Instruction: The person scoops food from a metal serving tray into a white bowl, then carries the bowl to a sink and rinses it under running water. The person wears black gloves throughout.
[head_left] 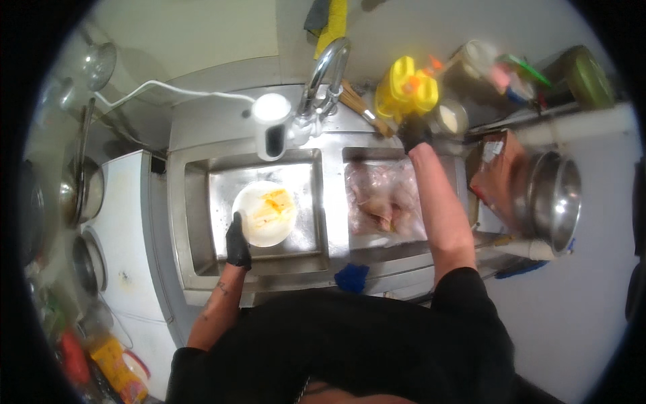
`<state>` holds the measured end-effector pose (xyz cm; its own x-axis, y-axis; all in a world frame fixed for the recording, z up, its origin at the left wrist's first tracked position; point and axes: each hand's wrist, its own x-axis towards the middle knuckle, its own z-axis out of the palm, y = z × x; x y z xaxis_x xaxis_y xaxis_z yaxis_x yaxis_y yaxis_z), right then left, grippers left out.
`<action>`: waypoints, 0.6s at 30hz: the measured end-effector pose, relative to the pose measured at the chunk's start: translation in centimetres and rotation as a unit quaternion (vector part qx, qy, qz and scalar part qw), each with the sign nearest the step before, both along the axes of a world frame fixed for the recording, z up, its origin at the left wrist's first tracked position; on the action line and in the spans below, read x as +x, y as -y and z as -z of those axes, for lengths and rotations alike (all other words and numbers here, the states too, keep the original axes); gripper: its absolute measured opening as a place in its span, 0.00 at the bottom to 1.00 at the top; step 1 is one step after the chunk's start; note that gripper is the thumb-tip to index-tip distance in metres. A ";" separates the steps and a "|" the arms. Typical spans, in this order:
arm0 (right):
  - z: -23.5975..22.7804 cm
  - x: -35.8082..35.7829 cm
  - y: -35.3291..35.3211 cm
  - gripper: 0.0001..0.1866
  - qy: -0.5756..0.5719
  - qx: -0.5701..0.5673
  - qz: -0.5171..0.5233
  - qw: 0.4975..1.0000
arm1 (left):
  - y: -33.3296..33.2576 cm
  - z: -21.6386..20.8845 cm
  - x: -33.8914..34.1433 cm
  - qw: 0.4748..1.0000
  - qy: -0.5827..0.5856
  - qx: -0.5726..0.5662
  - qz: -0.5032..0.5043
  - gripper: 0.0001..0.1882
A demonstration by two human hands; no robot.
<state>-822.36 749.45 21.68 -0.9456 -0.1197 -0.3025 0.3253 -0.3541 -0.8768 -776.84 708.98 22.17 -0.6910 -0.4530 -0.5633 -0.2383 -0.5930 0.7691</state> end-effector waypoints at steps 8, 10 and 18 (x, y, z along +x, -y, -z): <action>-9.2 7.4 7.4 0.23 0.095 -0.268 -0.082 0.955 | 0.4 1.8 -1.5 1.000 -0.013 0.021 -0.013 0.33; -9.7 8.4 9.2 0.21 0.090 -0.243 -0.074 0.963 | 0.3 1.9 -1.9 1.000 -0.015 0.016 -0.005 0.32; -3.0 6.3 18.6 0.21 -0.109 0.077 -0.183 0.974 | -0.1 2.0 -5.1 1.000 0.004 -0.013 0.013 0.33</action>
